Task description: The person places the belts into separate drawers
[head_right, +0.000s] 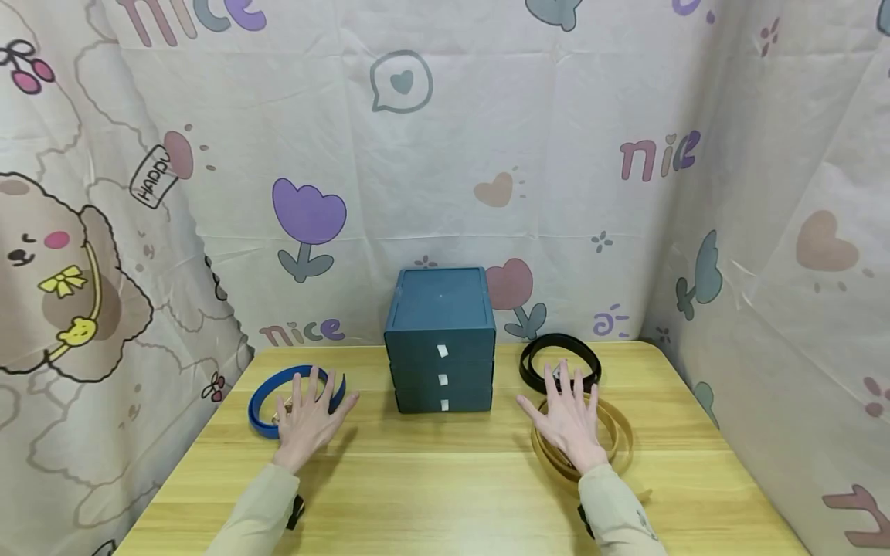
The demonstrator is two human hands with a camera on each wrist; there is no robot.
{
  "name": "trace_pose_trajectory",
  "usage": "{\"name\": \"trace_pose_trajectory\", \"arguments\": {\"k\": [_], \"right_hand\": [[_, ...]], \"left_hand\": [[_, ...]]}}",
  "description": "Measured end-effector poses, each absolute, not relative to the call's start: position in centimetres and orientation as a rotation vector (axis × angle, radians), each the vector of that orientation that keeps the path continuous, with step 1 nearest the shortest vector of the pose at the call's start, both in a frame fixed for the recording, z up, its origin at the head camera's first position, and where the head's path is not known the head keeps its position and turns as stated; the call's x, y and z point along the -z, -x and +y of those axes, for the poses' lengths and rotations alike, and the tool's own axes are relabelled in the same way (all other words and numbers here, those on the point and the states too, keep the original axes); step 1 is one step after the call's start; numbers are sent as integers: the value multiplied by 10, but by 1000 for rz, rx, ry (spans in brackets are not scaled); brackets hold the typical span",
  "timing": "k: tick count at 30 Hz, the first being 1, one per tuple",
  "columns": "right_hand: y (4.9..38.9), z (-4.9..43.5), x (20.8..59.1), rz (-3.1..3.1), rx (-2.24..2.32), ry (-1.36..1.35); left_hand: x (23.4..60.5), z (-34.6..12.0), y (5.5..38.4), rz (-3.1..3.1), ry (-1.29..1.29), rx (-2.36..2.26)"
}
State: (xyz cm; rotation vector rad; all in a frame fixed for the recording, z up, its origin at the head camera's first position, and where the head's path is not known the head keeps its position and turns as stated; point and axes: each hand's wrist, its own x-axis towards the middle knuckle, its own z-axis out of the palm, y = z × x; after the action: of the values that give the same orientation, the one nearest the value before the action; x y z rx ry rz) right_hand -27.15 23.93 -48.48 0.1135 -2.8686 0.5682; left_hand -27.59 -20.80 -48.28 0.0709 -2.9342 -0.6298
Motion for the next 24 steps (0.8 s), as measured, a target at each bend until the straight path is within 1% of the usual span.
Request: {"name": "trace_pose_trajectory", "arguments": {"k": [13, 24], "right_hand": [[271, 227, 467, -2848, -771, -75], [270, 217, 449, -2766, -1128, -54]], "left_hand": [[466, -194, 278, -2969, -86, 790], [442, -180, 282, -2849, 20, 1220]]}}
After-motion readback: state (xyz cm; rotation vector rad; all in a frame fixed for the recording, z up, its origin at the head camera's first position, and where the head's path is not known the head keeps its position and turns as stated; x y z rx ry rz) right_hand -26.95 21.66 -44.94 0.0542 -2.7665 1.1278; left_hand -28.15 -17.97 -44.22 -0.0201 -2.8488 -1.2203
